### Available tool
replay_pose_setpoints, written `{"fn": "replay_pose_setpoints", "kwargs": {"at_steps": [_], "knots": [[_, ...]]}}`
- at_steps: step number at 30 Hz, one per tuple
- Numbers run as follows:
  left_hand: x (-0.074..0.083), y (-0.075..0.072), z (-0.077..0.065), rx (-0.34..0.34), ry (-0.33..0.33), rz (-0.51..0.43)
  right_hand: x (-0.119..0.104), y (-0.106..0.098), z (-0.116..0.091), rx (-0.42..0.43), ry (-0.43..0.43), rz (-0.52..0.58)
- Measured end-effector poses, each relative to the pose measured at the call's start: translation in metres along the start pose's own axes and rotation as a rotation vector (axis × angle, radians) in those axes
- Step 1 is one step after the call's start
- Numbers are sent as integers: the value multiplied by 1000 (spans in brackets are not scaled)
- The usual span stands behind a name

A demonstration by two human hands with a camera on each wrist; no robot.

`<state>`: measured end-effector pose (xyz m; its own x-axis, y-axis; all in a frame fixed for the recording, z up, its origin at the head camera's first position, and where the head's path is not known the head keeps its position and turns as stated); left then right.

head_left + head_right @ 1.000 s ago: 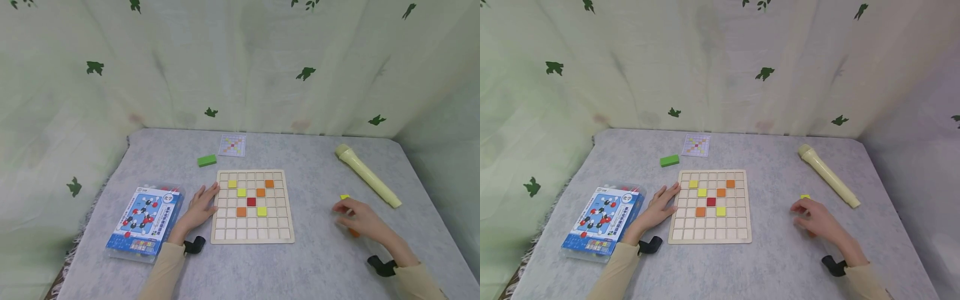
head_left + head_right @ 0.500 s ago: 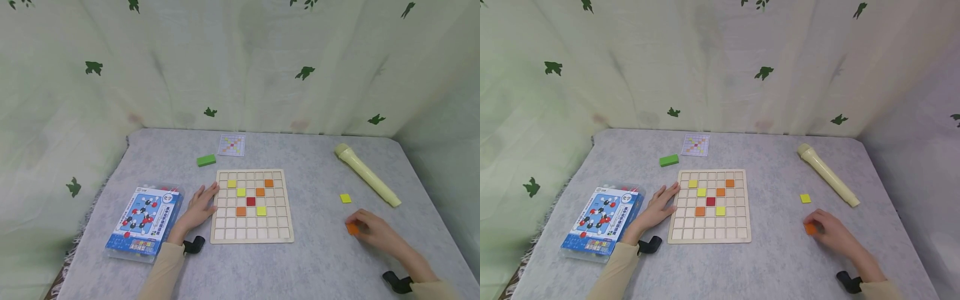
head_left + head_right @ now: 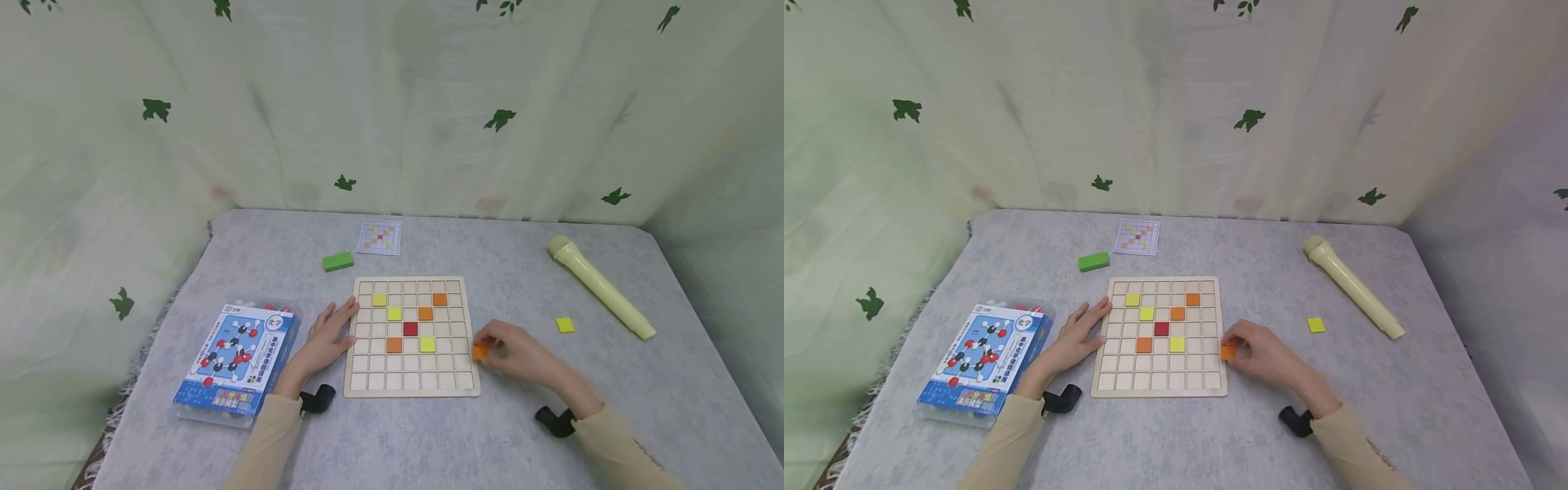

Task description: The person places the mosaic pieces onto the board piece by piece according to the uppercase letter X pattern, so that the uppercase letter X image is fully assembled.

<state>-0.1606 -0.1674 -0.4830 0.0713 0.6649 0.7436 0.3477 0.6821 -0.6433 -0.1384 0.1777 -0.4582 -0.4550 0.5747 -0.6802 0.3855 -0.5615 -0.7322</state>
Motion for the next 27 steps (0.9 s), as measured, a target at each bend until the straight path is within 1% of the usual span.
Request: {"fn": "replay_pose_setpoints", "kwargs": {"at_steps": [6,9,11,15,19,22,27], "knots": [[0,0,-1,25,25,7,-51,38,56,-91,-118,28],[-1,0,0,25,25,12,-73,56,77,-129,-167,2],[-2,0,1,23,29,12,-83,68,88,-156,-181,-40],[-3,1,1,12,24,10,-96,89,99,-192,-183,-142],[-3,0,1,16,34,19,-102,102,104,-193,-173,-221],[-3,0,1,22,42,20,-104,105,106,-182,-160,-244],[0,0,0,29,47,14,-104,103,108,-150,-149,-256]]}}
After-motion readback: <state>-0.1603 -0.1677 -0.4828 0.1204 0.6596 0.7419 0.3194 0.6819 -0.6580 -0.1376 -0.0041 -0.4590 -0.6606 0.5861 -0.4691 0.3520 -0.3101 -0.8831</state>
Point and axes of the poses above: each hand's wrist, its own z-axis towards the middle knuckle, its own y-axis out of the palm, x = y × z, the point moved 4 cm from there along z, towards the middle knuckle, and after that the axes turned 3 degrees about -y, right-handed, at the moved point
